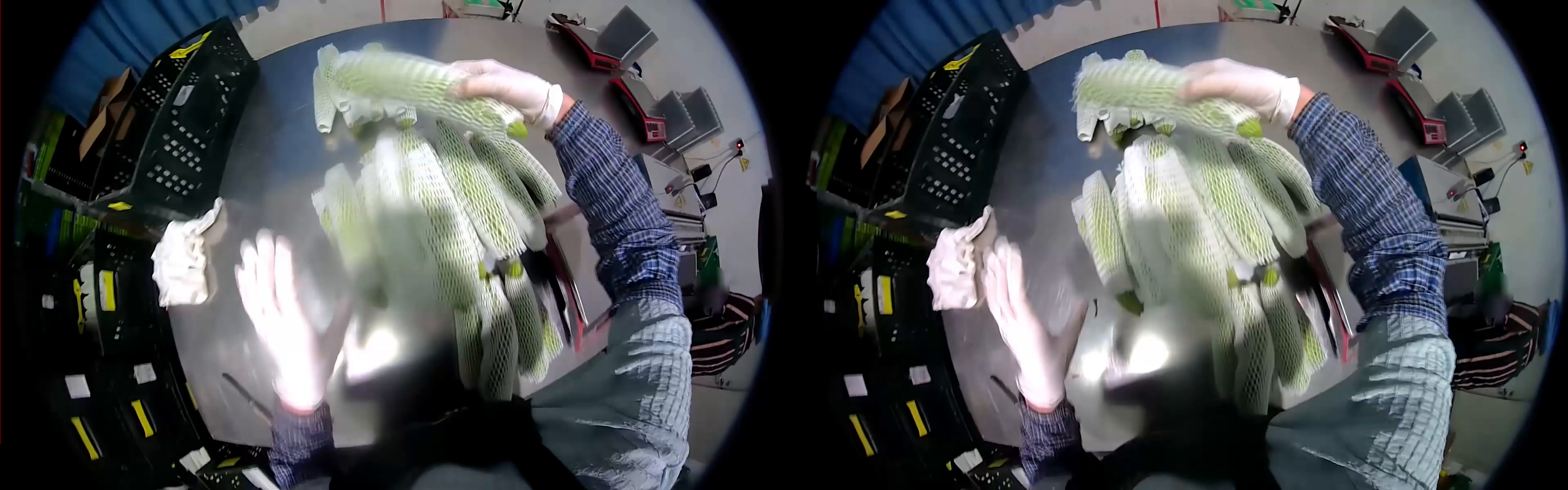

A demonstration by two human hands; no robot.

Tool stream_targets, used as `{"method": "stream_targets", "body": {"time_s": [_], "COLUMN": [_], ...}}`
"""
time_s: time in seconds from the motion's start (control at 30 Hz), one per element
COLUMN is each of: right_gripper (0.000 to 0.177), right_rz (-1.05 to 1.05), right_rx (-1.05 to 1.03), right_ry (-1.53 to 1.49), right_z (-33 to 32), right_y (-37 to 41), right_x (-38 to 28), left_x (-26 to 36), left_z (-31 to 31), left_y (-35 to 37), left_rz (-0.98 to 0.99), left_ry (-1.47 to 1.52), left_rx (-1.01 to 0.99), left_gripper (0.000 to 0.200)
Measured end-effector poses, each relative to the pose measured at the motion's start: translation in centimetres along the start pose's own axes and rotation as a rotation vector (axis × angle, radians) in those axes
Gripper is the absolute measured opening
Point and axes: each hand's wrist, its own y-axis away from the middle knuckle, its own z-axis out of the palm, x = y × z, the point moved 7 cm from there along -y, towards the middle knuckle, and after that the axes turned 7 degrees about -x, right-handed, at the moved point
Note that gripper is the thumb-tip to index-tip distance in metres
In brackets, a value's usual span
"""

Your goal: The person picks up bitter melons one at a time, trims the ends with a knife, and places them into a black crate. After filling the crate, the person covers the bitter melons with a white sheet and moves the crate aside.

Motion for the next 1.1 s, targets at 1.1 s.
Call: {"method": "stream_targets", "body": {"time_s": [1.1], "right_gripper": [0.064], "right_rz": [-0.54], "right_rx": [0.17], "right_ry": [-0.669], "right_z": [32.8], "right_y": [13.6], "right_x": [4.5], "left_x": [6.6], "left_z": [-1.5], "left_y": [17.4], "left_rz": [-0.089], "left_ry": [0.374], "left_rx": [0.29], "left_gripper": [0.063]}}
